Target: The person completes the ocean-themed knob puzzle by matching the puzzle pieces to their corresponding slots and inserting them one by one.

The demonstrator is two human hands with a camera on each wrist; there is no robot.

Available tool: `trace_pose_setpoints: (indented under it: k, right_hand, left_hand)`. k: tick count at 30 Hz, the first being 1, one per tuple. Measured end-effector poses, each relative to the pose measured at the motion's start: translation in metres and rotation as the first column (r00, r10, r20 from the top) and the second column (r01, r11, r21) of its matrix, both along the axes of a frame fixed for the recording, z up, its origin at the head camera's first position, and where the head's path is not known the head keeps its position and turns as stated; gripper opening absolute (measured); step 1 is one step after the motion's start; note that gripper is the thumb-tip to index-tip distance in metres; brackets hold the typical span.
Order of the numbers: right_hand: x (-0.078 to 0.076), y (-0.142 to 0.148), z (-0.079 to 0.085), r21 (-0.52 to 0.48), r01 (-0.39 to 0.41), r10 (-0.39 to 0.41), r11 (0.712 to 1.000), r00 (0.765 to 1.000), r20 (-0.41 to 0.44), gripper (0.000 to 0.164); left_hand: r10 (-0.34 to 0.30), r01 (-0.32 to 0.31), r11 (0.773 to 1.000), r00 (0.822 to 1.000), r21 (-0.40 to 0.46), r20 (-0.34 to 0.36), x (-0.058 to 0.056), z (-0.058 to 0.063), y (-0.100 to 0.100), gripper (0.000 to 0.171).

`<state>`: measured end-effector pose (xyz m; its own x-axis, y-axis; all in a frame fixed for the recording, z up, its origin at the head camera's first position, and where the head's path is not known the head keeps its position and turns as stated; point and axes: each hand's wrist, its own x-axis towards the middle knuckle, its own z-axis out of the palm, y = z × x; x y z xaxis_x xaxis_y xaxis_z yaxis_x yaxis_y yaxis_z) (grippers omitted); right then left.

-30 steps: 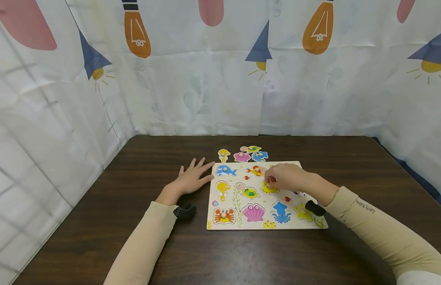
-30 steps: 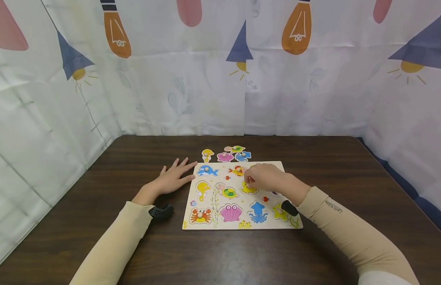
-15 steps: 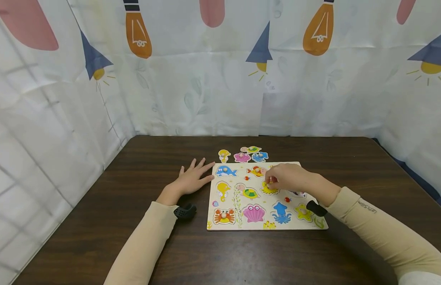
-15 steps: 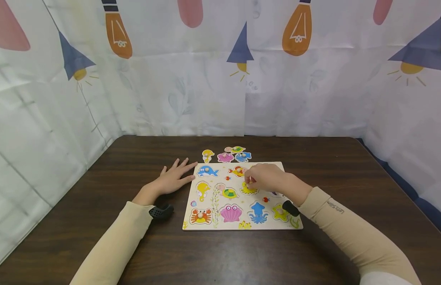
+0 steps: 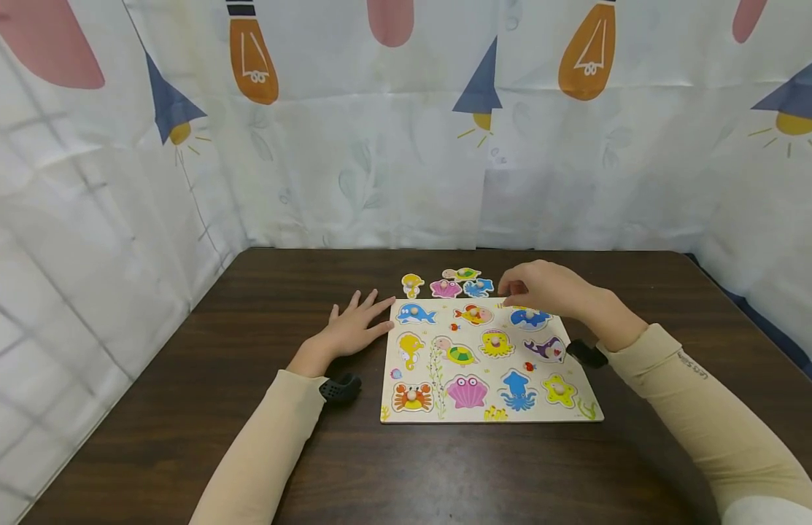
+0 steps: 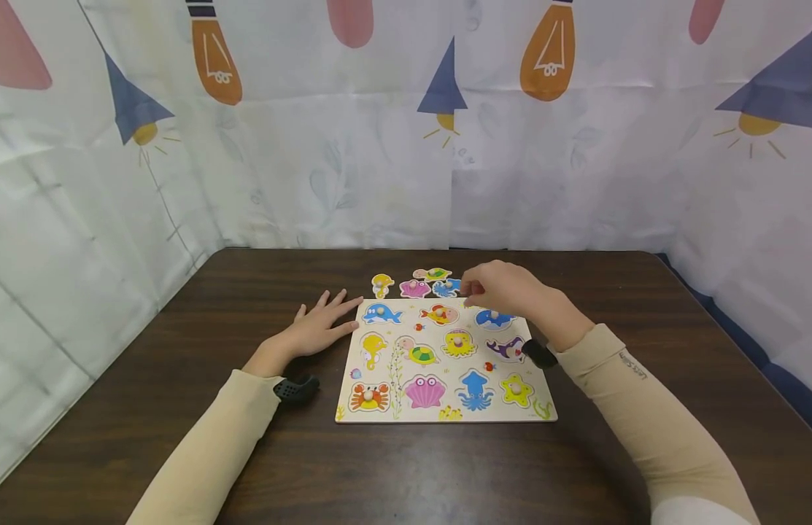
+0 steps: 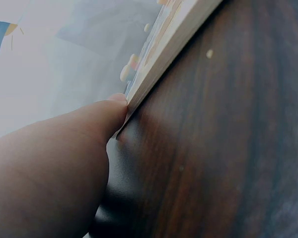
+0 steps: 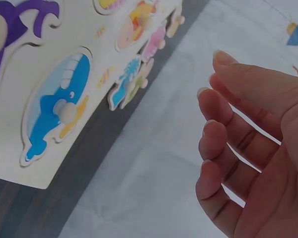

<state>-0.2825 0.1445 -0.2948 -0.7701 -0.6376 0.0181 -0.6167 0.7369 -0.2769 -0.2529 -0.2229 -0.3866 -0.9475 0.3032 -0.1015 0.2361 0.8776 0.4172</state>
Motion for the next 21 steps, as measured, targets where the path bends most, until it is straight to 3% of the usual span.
trace_pose_setpoints:
  k: [9, 21]
  right_hand:
    - [-0.016, -0.010, -0.003, -0.039, 0.058, -0.058, 0.998, 0.998, -0.007, 0.015]
    - [-0.052, -0.027, -0.014, -0.034, 0.121, -0.120, 0.992, 0.992, 0.030, 0.017]
  left_hand:
    - [-0.002, 0.002, 1.000, 1.000, -0.025, 0.010, -0.002, -0.002, 0.000, 0.067]
    - [0.000, 0.000, 1.000, 1.000, -0.022, 0.005, -0.003, -0.001, 0.002, 0.067]
